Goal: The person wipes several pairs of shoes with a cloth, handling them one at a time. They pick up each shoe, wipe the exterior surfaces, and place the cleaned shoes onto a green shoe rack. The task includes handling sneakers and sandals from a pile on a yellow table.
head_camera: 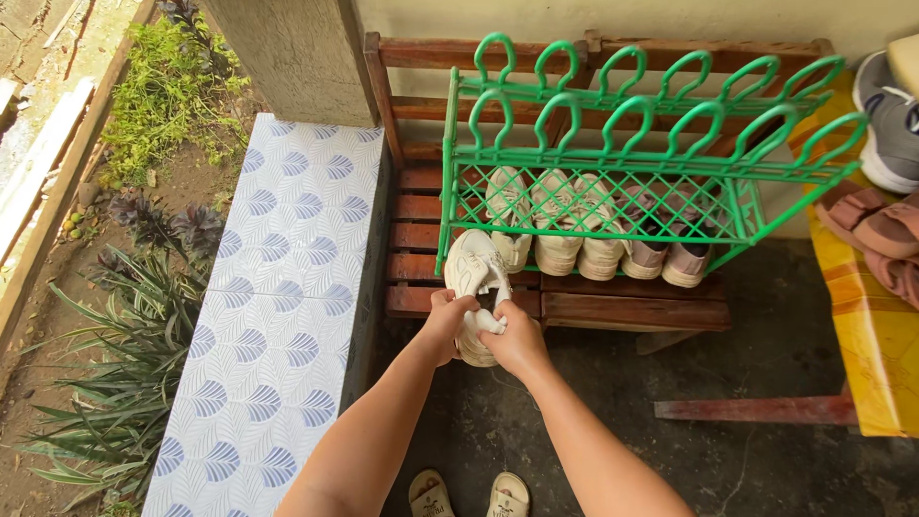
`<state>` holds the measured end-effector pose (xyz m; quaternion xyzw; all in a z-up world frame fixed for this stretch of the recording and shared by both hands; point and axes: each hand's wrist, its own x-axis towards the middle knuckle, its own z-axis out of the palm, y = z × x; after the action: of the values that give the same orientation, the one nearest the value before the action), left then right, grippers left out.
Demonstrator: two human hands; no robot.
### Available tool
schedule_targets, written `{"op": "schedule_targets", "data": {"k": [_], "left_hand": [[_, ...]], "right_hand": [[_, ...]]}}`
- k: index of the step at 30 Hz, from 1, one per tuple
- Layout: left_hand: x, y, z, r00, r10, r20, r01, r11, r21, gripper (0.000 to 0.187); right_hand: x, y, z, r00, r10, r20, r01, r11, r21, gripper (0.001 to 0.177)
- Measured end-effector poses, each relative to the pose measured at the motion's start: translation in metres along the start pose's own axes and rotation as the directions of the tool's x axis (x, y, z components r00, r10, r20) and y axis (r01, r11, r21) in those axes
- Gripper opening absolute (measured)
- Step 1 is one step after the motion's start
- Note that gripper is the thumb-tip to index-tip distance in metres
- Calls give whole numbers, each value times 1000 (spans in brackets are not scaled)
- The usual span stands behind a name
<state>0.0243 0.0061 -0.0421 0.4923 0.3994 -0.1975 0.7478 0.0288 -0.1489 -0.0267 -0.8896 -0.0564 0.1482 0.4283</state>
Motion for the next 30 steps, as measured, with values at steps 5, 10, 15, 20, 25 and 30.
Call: {"op": "schedule_targets", "data": {"k": [5,10,15,20,25,30], "left_hand": [[38,-14,-6,999,26,-19,-27,999,-23,74],[65,-23,-8,998,64,-15,-65,996,-59,78],[87,-14,-11,994,110,-22,-110,994,10,90],[118,8,-14,928,372,34,-368,926,-88,94],[130,42,-20,847,531,32,-531,840,109,85],[127,60,-20,856,515,34,-507,826,247,82]], "right_hand": [[19,24,23,1000,26,-10,-26,1000,-12,38],[36,51,46,994,-69,-89,70,998,8,38],[64,62,59,985,-94,-146,97,995,12,37],[95,64,70,961,-149,-231,157,988,14,38],[122,67,79,948,-151,-281,154,988,-10,38],[137,72,89,938,-125,-323,125,992,-20,38]]}}
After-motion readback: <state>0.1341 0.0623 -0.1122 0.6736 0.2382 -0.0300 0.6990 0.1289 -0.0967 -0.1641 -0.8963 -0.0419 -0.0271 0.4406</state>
